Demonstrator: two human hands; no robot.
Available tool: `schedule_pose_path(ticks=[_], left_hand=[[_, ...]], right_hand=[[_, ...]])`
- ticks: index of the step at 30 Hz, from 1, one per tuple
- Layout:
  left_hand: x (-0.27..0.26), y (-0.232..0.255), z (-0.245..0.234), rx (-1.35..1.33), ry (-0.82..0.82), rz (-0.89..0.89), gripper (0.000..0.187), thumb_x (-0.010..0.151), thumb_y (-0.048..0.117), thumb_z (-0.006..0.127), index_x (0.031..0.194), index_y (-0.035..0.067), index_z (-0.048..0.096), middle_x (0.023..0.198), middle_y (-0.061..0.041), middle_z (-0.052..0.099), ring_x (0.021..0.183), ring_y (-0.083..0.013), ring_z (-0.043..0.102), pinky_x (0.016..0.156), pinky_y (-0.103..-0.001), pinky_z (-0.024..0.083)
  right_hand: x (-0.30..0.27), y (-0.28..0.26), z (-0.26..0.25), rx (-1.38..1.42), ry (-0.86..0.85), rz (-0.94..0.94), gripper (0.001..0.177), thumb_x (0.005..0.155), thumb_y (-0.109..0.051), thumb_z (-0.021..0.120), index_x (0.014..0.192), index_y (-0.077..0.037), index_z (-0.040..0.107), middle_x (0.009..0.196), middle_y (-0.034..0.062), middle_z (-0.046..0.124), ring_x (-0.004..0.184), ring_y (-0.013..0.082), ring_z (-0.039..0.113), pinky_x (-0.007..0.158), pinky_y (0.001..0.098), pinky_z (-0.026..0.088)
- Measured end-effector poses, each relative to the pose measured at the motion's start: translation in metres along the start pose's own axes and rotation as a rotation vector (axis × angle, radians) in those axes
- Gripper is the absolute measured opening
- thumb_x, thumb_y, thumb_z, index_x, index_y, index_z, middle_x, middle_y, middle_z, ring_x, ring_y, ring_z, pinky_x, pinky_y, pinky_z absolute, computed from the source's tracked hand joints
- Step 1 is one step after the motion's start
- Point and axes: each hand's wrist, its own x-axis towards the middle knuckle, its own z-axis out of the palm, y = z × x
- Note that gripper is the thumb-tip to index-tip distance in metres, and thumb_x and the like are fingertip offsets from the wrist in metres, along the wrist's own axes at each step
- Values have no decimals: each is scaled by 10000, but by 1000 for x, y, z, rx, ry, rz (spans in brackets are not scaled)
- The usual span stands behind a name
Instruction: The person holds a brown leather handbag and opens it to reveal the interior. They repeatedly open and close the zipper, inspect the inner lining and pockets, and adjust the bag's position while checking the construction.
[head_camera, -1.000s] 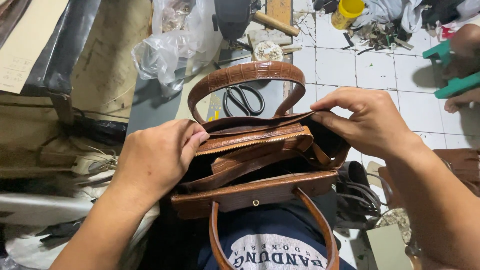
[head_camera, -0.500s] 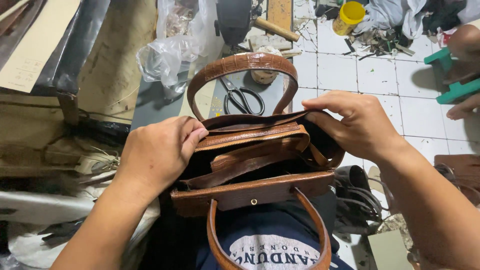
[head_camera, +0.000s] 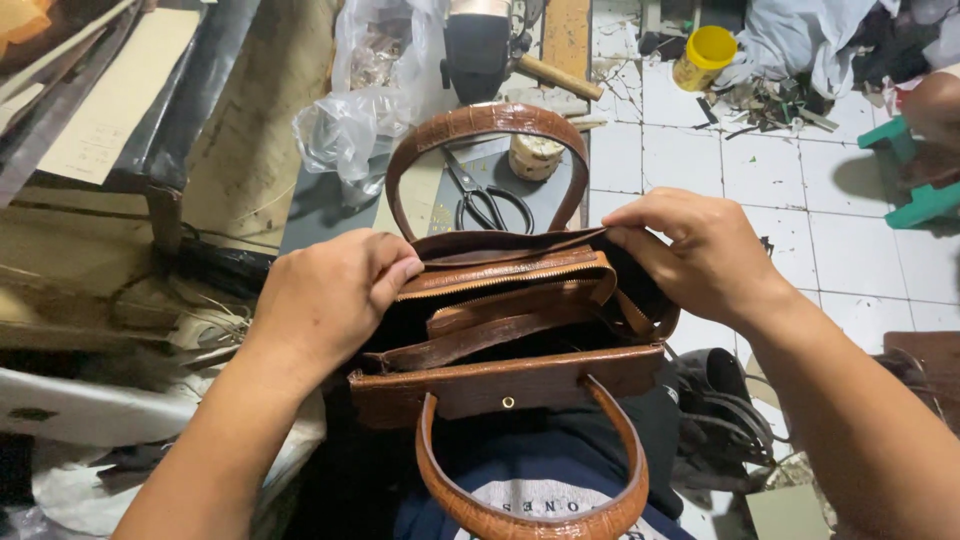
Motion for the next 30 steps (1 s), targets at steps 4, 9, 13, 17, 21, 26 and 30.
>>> schedule_pose_path(ticks=[4, 9, 13, 17, 21, 26, 30], left_hand=[[-2, -4, 9, 177, 211, 260, 165, 975, 451, 590, 1040, 327, 677, 1022, 50, 652, 876, -265, 704, 701, -410, 583], [-8, 8, 13, 533, 545, 525, 174, 970, 205, 543, 1110, 284, 607, 779, 42, 503, 678, -175, 591, 556, -305, 502], [-9, 28, 11, 525, 314, 489, 361, 804, 191, 641, 1159, 151, 584, 947, -12, 612, 562, -250, 644, 375, -440, 510], [6, 34, 14, 488, 229, 580, 158, 761, 135, 639, 854, 234, 559, 769, 33, 580, 593, -185, 639, 436, -355, 520], [21, 36, 11, 303, 59, 505, 208, 667, 65, 688, 796, 171, 564, 730, -10, 580, 526, -326, 658, 344, -489, 510], [25, 34, 12, 277, 156, 580, 193, 586, 20, 702, 666, 138, 572, 712, -11, 507, 466, -262, 556, 311, -430, 497], [26, 37, 13, 346, 158, 601, 93, 674, 123, 715, 720, 191, 670, 773, 4, 572, 626, -235, 621, 370, -422, 507]], right_hand=[[-1, -7, -1, -10, -12, 24, 143, 916, -22, 744, 1006, -126, 782, 836, 62, 748, 857, 266, 743, 797, 370, 562], [-1, -7, -2, -29, -14, 24, 158, 913, -10, 738, 1018, -121, 781, 852, 68, 750, 874, 276, 743, 808, 372, 559], [-1, -10, -3, -102, -84, 19, 161, 935, -54, 736, 1093, -47, 765, 1062, 111, 772, 938, 234, 732, 876, 337, 555], [-3, -9, -2, -171, -69, -7, 176, 937, -72, 752, 1112, -58, 760, 1081, 111, 771, 972, 239, 733, 885, 337, 549], [-5, -13, -5, -253, -95, -80, 281, 912, -100, 773, 1184, -48, 726, 1136, 153, 748, 1002, 308, 707, 891, 396, 546], [-5, -35, -7, -297, -9, -384, 99, 942, -103, 790, 1027, -89, 739, 1053, 71, 713, 867, 260, 615, 819, 406, 425], [3, -52, -2, -308, -73, -474, 170, 934, -240, 797, 1006, -92, 755, 995, 59, 716, 812, 252, 591, 746, 375, 400]])
